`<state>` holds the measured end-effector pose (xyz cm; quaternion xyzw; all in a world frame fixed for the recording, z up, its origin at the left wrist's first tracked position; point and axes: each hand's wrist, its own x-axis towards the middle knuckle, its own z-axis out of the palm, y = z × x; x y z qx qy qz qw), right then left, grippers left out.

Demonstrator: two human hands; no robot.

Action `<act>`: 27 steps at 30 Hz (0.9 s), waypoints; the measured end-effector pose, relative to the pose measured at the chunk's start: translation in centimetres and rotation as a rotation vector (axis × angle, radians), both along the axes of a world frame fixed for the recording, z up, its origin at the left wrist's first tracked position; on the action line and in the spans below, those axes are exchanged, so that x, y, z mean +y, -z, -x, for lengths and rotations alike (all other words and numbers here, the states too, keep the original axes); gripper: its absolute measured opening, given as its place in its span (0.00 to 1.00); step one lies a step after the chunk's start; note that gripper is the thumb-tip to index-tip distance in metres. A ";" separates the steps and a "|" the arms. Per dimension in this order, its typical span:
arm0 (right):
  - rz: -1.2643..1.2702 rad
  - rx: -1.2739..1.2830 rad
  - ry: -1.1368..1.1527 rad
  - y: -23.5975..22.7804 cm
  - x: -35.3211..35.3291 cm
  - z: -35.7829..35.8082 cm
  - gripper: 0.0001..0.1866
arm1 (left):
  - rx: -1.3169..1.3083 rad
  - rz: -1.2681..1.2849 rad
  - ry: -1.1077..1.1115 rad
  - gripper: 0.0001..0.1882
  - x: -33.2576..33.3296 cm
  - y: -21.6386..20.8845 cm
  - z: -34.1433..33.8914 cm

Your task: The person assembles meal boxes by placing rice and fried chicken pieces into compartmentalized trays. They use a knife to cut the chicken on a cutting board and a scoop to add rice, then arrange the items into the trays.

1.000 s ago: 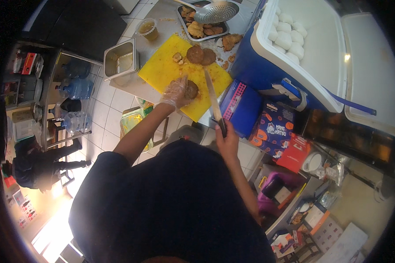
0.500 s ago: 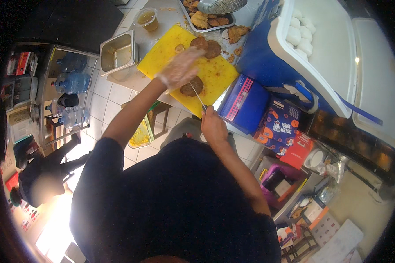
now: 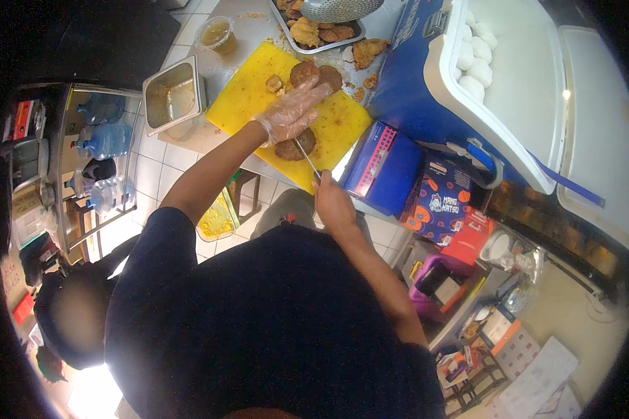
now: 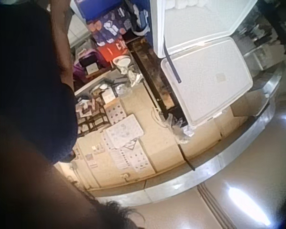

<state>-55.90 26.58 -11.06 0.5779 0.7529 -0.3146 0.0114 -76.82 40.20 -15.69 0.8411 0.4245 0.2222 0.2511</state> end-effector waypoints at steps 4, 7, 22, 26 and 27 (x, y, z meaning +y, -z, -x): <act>-0.094 0.032 0.018 -2.8 0.8 -0.2 0.15 | 0.001 -0.033 -0.006 0.30 1.4 -2.9 -0.3; -0.116 0.000 0.042 -2.0 0.9 -0.2 0.14 | 0.062 -0.047 0.006 0.30 2.0 -2.4 -1.1; -0.146 -0.057 0.064 -0.4 0.6 1.0 0.16 | 0.100 -0.050 0.031 0.30 2.3 -4.0 -0.7; -0.071 0.010 0.071 -1.8 -0.9 1.5 0.17 | 0.054 -0.072 -0.007 0.30 0.6 -6.1 0.3; -0.039 0.013 0.063 -1.7 -1.1 1.7 0.17 | 0.075 -0.051 -0.024 0.30 0.1 -5.4 0.6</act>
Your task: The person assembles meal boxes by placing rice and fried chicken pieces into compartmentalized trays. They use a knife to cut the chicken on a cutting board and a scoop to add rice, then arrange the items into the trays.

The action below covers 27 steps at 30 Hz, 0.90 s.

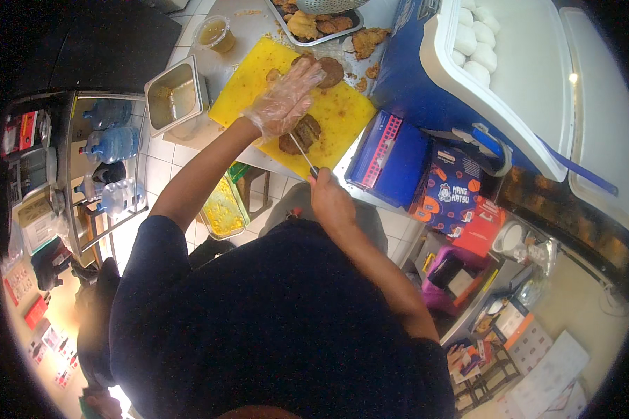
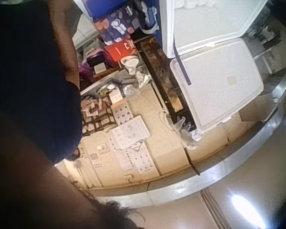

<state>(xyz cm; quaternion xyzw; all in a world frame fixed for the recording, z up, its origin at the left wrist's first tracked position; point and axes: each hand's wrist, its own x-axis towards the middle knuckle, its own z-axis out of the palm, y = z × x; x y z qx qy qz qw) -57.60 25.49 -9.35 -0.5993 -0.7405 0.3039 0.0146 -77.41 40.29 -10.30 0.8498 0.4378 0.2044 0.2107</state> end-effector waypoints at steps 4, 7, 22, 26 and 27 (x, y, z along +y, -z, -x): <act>0.065 -0.079 -0.045 2.5 -0.6 0.3 0.17 | 0.069 0.041 -0.042 0.30 -1.8 4.8 0.7; -0.044 -0.046 -0.037 4.8 -1.0 0.8 0.15 | 0.086 0.022 -0.051 0.30 -2.0 5.2 0.9; 0.032 0.130 0.238 -1.2 -3.7 -4.6 0.15 | -0.077 -0.097 0.157 0.49 -6.5 3.8 7.1; 0.115 0.212 0.386 2.5 -6.9 -6.2 0.16 | 0.302 -0.137 0.397 0.50 -4.4 4.2 4.4; 0.158 0.231 0.409 3.1 -7.1 -6.2 0.16 | 0.293 -0.152 0.444 0.49 -3.6 4.4 3.6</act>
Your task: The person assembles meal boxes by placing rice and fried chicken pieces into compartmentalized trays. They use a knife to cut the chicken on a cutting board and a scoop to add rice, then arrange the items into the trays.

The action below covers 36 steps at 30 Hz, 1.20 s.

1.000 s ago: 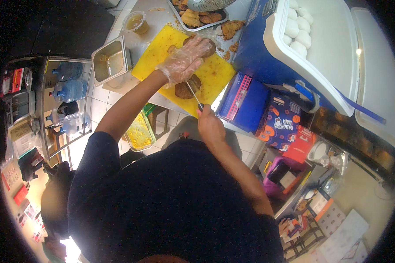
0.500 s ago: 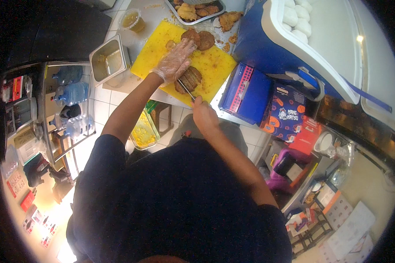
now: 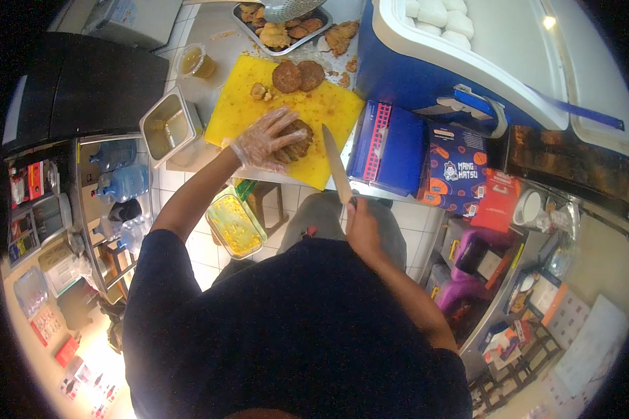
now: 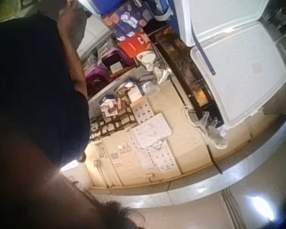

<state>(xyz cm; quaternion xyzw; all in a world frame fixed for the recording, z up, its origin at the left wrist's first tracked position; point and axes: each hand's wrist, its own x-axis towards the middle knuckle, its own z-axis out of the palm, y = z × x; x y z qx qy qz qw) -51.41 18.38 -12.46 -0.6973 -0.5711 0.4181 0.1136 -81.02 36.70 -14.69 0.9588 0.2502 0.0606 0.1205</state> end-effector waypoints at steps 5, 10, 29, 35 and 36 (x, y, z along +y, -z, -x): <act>-0.070 0.155 0.061 1.7 0.5 1.9 0.15 | -0.076 0.243 -0.116 0.45 0.7 1.7 -3.0; -0.021 0.341 0.110 2.9 1.7 3.9 0.15 | -0.275 0.120 -0.623 0.39 -2.5 3.3 -6.7; -0.075 0.713 -0.028 -6.4 -1.0 -3.2 0.15 | -0.398 -0.178 -1.091 0.30 -8.9 -8.1 -16.0; -0.394 0.639 0.314 -6.6 -14.1 -16.4 0.18 | -0.720 0.038 -0.605 0.25 -18.5 -13.6 -36.7; -0.447 0.615 0.401 -6.4 -17.2 -19.3 0.19 | -0.622 -0.012 -0.578 0.24 -20.7 -13.9 -40.9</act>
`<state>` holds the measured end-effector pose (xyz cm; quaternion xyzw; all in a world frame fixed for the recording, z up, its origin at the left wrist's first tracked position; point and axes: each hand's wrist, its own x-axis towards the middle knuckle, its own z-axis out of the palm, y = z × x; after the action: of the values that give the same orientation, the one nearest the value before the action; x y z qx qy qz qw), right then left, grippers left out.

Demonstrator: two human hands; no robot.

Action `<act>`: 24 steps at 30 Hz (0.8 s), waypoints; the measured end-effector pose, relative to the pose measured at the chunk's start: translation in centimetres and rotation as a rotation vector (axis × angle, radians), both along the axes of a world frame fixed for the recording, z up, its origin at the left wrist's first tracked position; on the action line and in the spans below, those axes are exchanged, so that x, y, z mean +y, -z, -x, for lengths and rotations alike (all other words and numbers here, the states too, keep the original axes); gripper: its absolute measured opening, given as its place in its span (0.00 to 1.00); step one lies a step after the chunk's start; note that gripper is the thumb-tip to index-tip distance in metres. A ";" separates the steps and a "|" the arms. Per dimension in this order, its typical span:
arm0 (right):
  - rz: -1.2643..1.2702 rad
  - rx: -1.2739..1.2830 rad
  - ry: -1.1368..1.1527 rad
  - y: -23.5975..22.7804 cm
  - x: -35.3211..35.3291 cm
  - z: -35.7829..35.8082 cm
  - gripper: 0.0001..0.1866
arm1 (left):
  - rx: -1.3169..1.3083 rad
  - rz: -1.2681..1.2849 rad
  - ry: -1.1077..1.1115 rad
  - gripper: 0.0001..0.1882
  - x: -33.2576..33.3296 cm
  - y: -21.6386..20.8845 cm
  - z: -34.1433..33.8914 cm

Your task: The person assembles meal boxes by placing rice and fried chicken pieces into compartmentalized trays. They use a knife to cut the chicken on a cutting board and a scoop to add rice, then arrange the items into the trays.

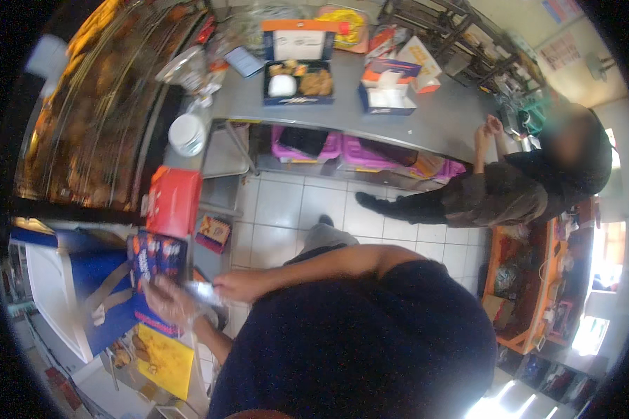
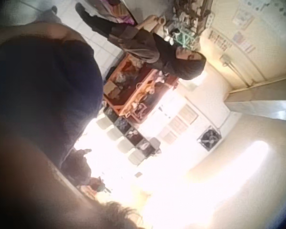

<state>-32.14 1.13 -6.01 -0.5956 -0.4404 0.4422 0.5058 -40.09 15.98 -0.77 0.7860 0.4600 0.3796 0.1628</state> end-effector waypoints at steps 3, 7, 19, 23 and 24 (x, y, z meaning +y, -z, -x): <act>0.094 0.074 0.304 -1.7 -9.8 -7.7 0.18 | -0.138 0.076 0.380 0.24 -6.3 3.0 -12.2; 0.378 -0.056 0.727 -4.9 -21.9 -14.3 0.18 | -0.053 0.044 0.853 0.20 -18.2 3.4 -26.5; 0.978 -0.458 1.443 -4.9 -37.2 -25.8 0.15 | 0.266 0.138 1.359 0.32 -41.7 10.1 -49.5; 0.979 -0.427 1.625 -5.4 -37.2 -22.6 0.12 | 0.603 0.060 1.440 0.38 -42.3 10.0 -49.1; 0.941 -0.436 1.665 -5.5 -37.2 -22.0 0.11 | 0.663 0.063 1.447 0.38 -42.3 9.2 -48.5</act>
<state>-10.18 -36.07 -0.55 -0.9252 0.2581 -0.0451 0.2745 8.40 -26.33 -10.02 0.9566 -0.1298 -0.0870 0.2458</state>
